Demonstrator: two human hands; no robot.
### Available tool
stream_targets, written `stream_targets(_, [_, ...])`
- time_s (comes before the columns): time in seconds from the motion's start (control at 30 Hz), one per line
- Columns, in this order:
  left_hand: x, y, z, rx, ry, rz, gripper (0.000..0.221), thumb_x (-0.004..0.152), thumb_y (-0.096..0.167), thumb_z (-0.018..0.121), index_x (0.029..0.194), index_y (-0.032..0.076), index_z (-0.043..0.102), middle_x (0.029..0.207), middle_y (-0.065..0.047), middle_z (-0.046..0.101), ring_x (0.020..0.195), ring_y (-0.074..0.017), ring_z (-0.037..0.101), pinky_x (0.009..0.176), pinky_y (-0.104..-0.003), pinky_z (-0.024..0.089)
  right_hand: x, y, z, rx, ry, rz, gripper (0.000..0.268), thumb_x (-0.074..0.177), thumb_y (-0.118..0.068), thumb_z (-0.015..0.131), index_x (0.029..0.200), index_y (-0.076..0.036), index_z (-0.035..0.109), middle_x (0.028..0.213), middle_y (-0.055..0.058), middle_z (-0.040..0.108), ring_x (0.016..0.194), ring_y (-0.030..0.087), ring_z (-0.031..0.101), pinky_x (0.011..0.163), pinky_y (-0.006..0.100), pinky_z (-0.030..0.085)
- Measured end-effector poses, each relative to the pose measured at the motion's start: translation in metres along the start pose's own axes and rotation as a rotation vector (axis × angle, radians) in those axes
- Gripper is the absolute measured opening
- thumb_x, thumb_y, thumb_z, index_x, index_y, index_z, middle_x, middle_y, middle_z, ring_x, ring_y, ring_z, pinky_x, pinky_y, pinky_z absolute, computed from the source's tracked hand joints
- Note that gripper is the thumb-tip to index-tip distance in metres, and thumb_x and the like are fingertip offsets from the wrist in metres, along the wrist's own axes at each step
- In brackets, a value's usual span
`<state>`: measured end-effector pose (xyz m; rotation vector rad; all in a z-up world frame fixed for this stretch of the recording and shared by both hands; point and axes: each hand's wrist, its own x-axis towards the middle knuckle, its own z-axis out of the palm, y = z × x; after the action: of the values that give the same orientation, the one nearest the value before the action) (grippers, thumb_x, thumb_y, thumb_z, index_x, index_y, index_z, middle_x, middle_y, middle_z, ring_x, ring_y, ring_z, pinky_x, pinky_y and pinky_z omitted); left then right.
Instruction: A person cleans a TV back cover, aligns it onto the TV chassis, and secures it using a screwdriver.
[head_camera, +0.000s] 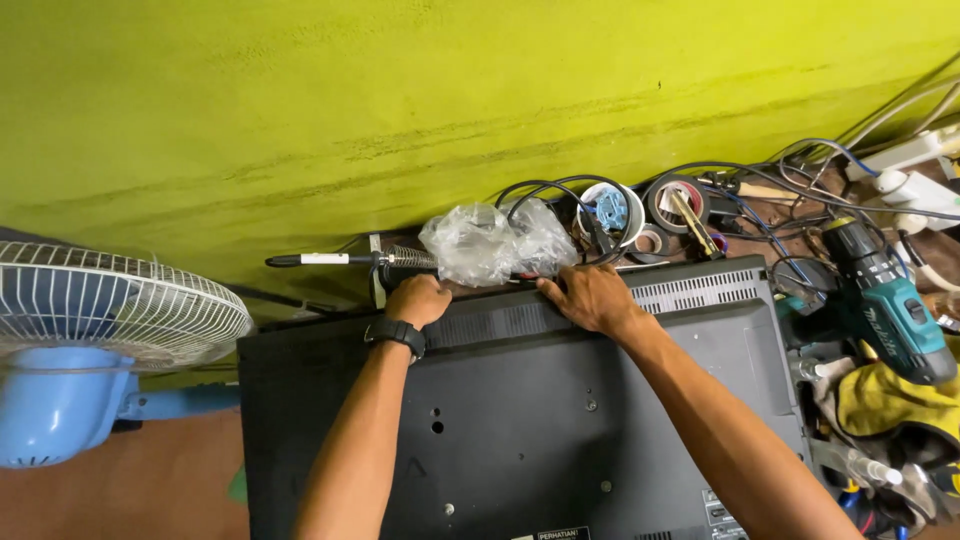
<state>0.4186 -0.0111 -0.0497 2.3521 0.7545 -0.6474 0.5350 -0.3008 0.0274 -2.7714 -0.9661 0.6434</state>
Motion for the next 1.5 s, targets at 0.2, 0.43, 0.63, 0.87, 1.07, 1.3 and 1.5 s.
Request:
stream_targets(0.2, [0.011,0.001,-0.004,0.012,0.007,-0.032,0.030,0.086,0.028,0.069,0.105,0.007,0.080,0.116,-0.019,0.076,0.117,-0.0374,0.069,0.096,-0.045,0.058,0.001,0.003,0.026,-0.112,0.186,-0.049,0.059,0.104,-0.062,0.039,0.102,-0.013,0.072,0.111,0.013,0.071,0.117,0.032,0.065,0.101,0.046,0.048])
stream_targets(0.43, [0.018,0.000,0.000,-0.033,0.032,-0.037,0.017,0.083,0.023,0.080,0.095,0.012,0.082,0.106,-0.017,0.078,0.108,-0.0380,0.072,0.090,-0.046,0.060,-0.001,0.008,0.042,-0.144,0.214,-0.061,0.057,0.106,-0.062,0.035,0.105,-0.016,0.069,0.106,0.009,0.069,0.119,0.030,0.064,0.104,0.044,0.045])
stream_targets(0.63, [-0.019,-0.001,-0.008,-0.188,0.085,0.050,0.030,0.093,0.036,0.069,0.104,0.011,0.081,0.119,-0.017,0.075,0.121,-0.0369,0.066,0.099,-0.048,0.055,0.001,0.007,0.057,-0.135,0.246,-0.028,0.054,0.106,-0.060,0.038,0.110,-0.017,0.070,0.114,0.005,0.067,0.120,0.026,0.063,0.108,0.042,0.041])
stream_targets(0.87, [-0.057,-0.004,0.001,0.040,0.317,0.370,0.055,0.101,0.058,0.053,0.093,0.011,0.081,0.110,-0.010,0.074,0.109,-0.0324,0.068,0.095,-0.048,0.054,-0.009,-0.001,0.053,-0.125,0.280,-0.025,0.054,0.107,-0.061,0.038,0.119,-0.019,0.069,0.117,0.005,0.067,0.121,0.027,0.062,0.110,0.042,0.037])
stream_targets(1.07, [-0.096,0.000,0.000,0.120,0.424,0.476,0.056,0.106,0.057,0.043,0.114,0.012,0.075,0.116,-0.007,0.071,0.112,-0.0283,0.069,0.095,-0.047,0.051,-0.020,-0.013,0.030,-0.001,0.188,-0.027,0.052,0.105,-0.061,0.040,0.125,-0.023,0.069,0.123,0.007,0.071,0.129,0.029,0.060,0.114,0.044,0.034])
stream_targets(1.3, [-0.103,0.001,0.003,0.016,0.429,0.441,0.059,0.095,0.064,0.057,0.116,0.012,0.074,0.114,-0.013,0.074,0.110,-0.0308,0.071,0.094,-0.043,0.054,0.015,0.012,0.044,0.061,0.006,0.134,0.045,0.101,-0.055,0.042,0.122,-0.031,0.073,0.121,0.001,0.076,0.126,0.025,0.065,0.113,0.044,0.039])
stream_targets(1.5, [-0.061,-0.013,0.023,0.026,0.426,0.321,0.056,0.099,0.064,0.047,0.111,0.015,0.072,0.111,-0.010,0.074,0.107,-0.0274,0.072,0.092,-0.041,0.056,0.037,0.008,0.035,0.075,-0.102,0.294,0.042,0.097,-0.053,0.046,0.117,-0.034,0.078,0.116,0.004,0.079,0.123,0.031,0.068,0.108,0.046,0.045])
